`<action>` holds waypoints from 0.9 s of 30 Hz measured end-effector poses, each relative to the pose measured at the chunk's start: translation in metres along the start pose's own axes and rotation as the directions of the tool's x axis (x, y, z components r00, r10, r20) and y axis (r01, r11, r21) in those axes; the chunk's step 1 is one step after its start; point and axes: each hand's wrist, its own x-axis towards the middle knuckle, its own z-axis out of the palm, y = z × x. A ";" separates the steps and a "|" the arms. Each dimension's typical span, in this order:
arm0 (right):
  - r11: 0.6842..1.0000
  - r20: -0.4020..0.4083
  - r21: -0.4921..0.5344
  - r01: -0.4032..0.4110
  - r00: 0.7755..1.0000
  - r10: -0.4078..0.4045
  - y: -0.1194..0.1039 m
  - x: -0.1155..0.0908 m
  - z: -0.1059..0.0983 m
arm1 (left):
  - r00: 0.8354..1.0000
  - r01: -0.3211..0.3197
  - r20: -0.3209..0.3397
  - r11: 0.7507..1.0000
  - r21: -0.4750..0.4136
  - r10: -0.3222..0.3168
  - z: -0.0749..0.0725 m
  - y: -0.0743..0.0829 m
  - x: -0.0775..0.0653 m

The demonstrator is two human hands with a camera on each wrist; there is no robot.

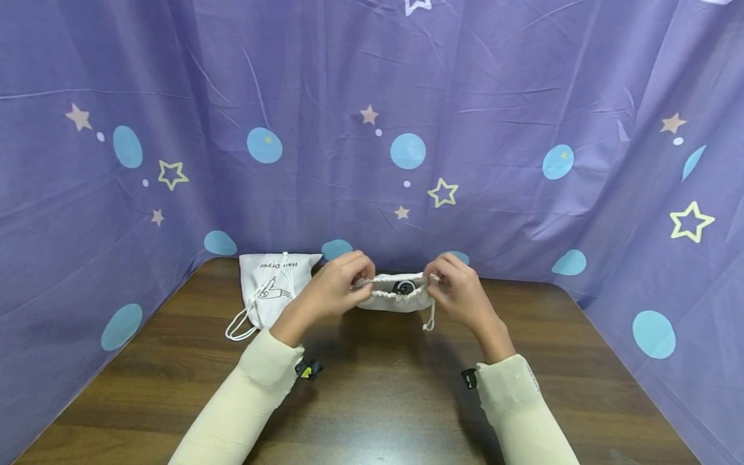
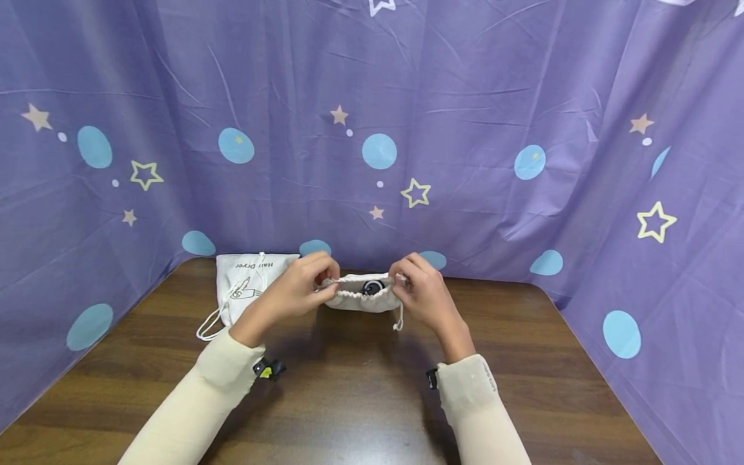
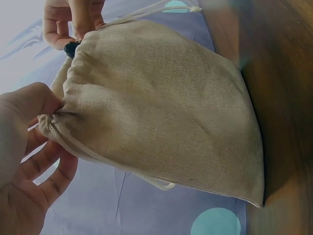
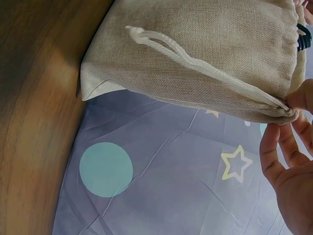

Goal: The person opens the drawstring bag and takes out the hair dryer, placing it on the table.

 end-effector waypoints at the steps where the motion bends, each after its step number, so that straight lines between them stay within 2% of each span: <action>1: 1.000 0.001 -0.004 -0.001 1.000 0.001 0.000 0.000 0.000 | 1.000 0.001 0.002 1.000 0.000 -0.001 -0.001 0.000 0.000; 21: 1.000 0.003 0.000 -0.023 1.000 0.023 0.001 -0.001 -0.002 | 1.000 0.012 -0.021 1.000 0.018 -0.012 -0.007 -0.001 0.000; 27: 0.999 0.009 0.006 -0.033 0.999 0.033 0.000 -0.001 -0.002 | 0.998 0.057 -0.032 0.997 0.053 -0.055 -0.008 0.000 -0.001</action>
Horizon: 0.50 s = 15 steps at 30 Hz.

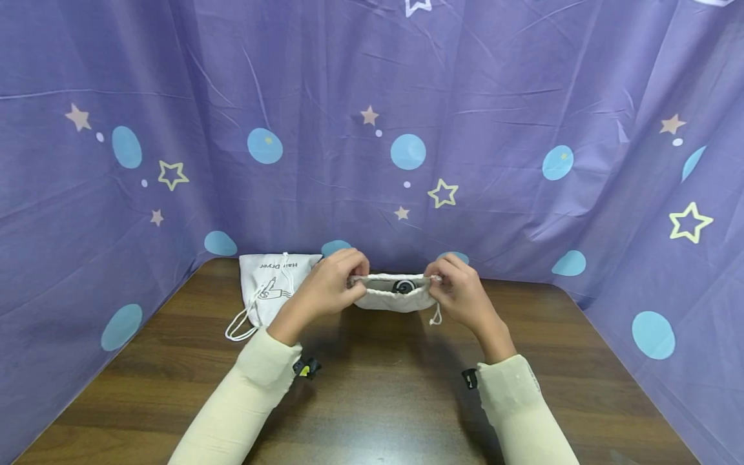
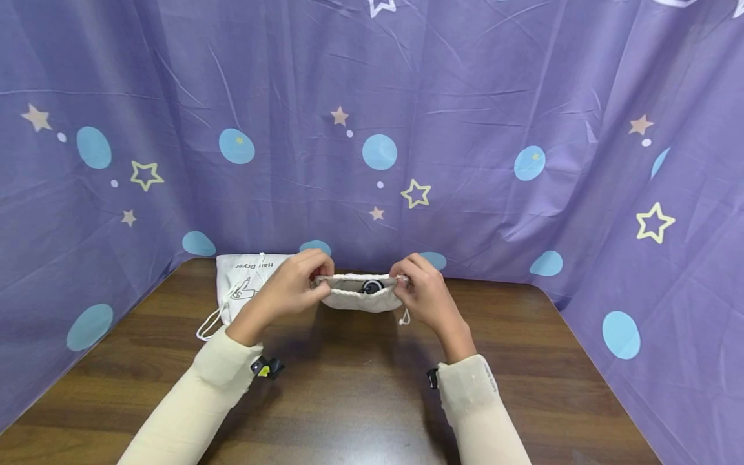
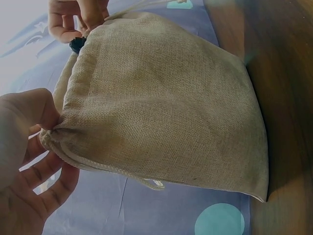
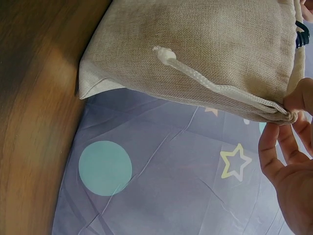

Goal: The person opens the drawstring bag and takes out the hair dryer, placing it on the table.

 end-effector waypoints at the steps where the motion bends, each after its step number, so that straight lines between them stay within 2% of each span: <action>1: 1.000 0.001 0.003 -0.002 1.000 0.002 0.000 0.000 0.000 | 1.000 0.006 0.000 1.000 0.005 -0.006 0.000 0.000 0.000; 8: 1.000 0.006 0.022 -0.005 1.000 0.005 0.000 0.001 0.000 | 1.000 0.024 -0.016 1.000 0.014 -0.024 0.000 -0.001 0.000; 15: 1.000 0.016 -0.011 -0.008 1.000 0.008 0.000 0.000 -0.001 | 0.999 0.007 -0.035 1.000 -0.010 -0.007 0.000 -0.001 0.001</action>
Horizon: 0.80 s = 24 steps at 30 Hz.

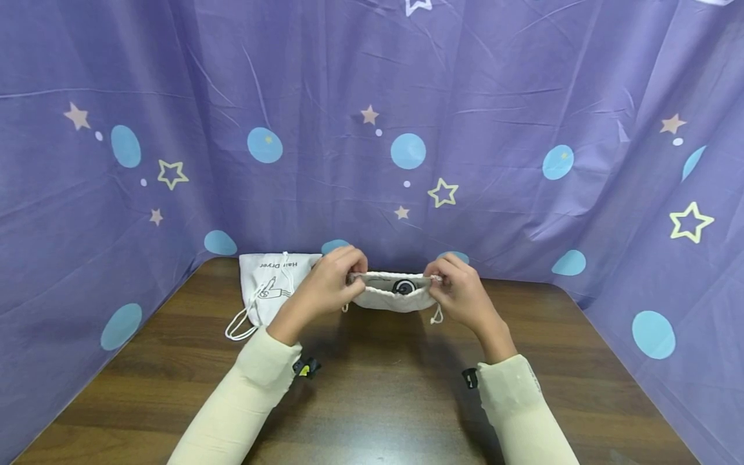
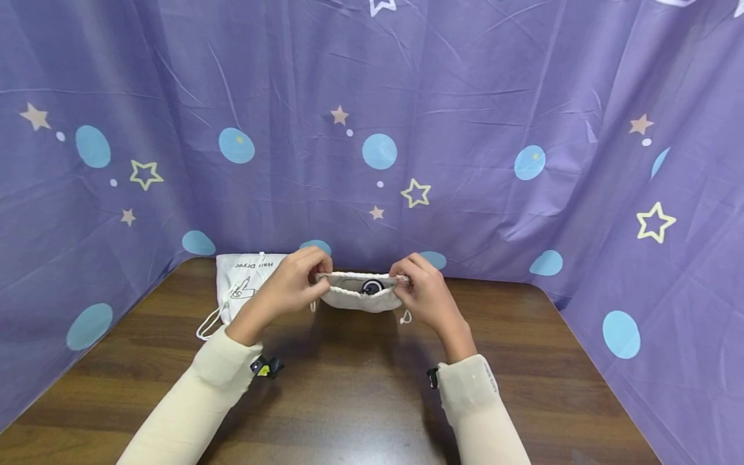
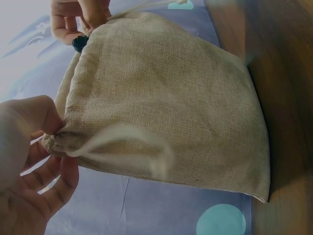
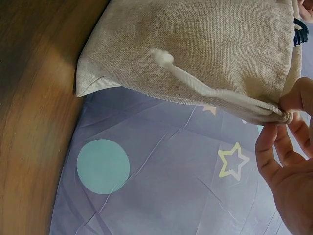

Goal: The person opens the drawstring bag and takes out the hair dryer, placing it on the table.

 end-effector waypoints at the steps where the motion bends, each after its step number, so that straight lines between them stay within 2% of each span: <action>1: 1.000 0.004 -0.004 -0.008 1.000 0.008 0.000 0.000 0.000 | 1.000 -0.001 0.001 1.000 -0.002 0.001 0.000 0.000 0.000; 8: 0.999 0.002 -0.040 -0.019 1.000 0.019 0.000 -0.001 -0.001 | 1.000 0.021 0.007 1.000 0.006 -0.021 -0.001 0.001 0.000; 24: 0.998 -0.005 -0.057 -0.014 1.000 0.014 0.000 -0.001 -0.002 | 0.997 0.064 -0.048 0.997 0.052 -0.061 -0.003 -0.001 -0.001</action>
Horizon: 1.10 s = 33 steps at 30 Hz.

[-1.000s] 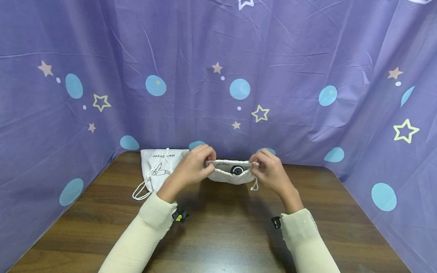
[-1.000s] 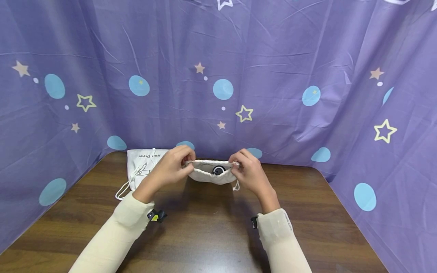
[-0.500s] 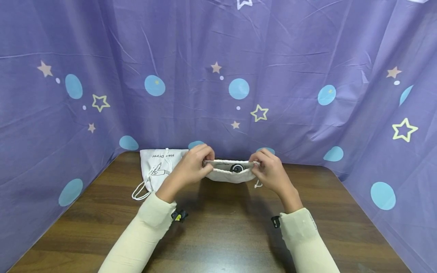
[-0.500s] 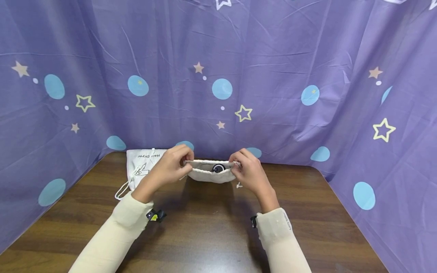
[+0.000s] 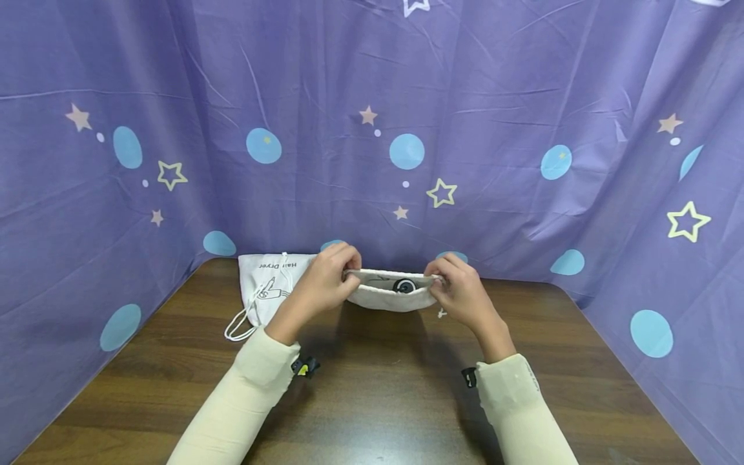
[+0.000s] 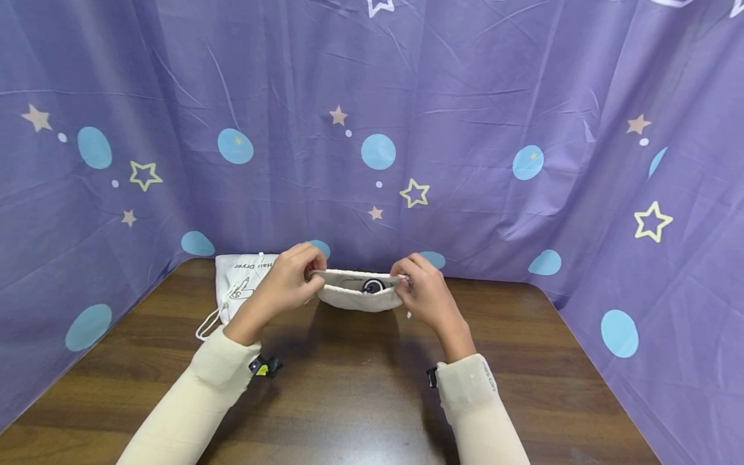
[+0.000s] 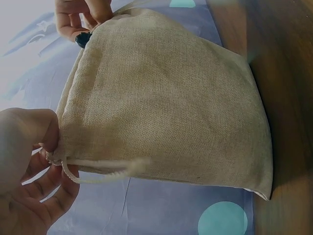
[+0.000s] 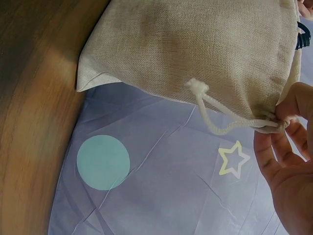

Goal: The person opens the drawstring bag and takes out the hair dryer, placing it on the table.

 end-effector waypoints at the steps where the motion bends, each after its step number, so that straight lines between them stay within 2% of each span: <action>1: 1.000 0.002 -0.002 -0.003 1.000 0.003 0.000 0.000 0.000 | 1.000 0.000 0.002 1.000 0.000 0.000 0.000 0.000 0.000; 10: 0.999 0.018 -0.021 -0.037 0.999 0.037 -0.001 0.002 -0.002 | 1.000 -0.008 0.027 0.999 -0.032 0.008 -0.002 0.001 0.000; 20: 0.996 -0.002 -0.041 -0.074 0.997 0.074 0.000 0.002 -0.002 | 0.997 -0.003 0.082 0.998 -0.065 0.008 -0.003 0.000 -0.001; 25: 0.995 0.005 -0.047 -0.091 0.996 0.091 0.001 0.000 -0.002 | 0.991 -0.026 0.129 0.995 -0.094 0.038 -0.002 -0.003 0.000; 29: 0.990 0.009 -0.047 -0.135 0.991 0.136 0.001 0.000 -0.003 | 0.986 -0.047 0.156 0.992 -0.113 0.065 -0.002 -0.006 -0.001; 33: 0.985 0.017 -0.043 -0.167 0.986 0.168 0.002 0.000 -0.006 | 0.983 -0.041 0.175 0.993 -0.113 0.060 -0.004 -0.006 -0.001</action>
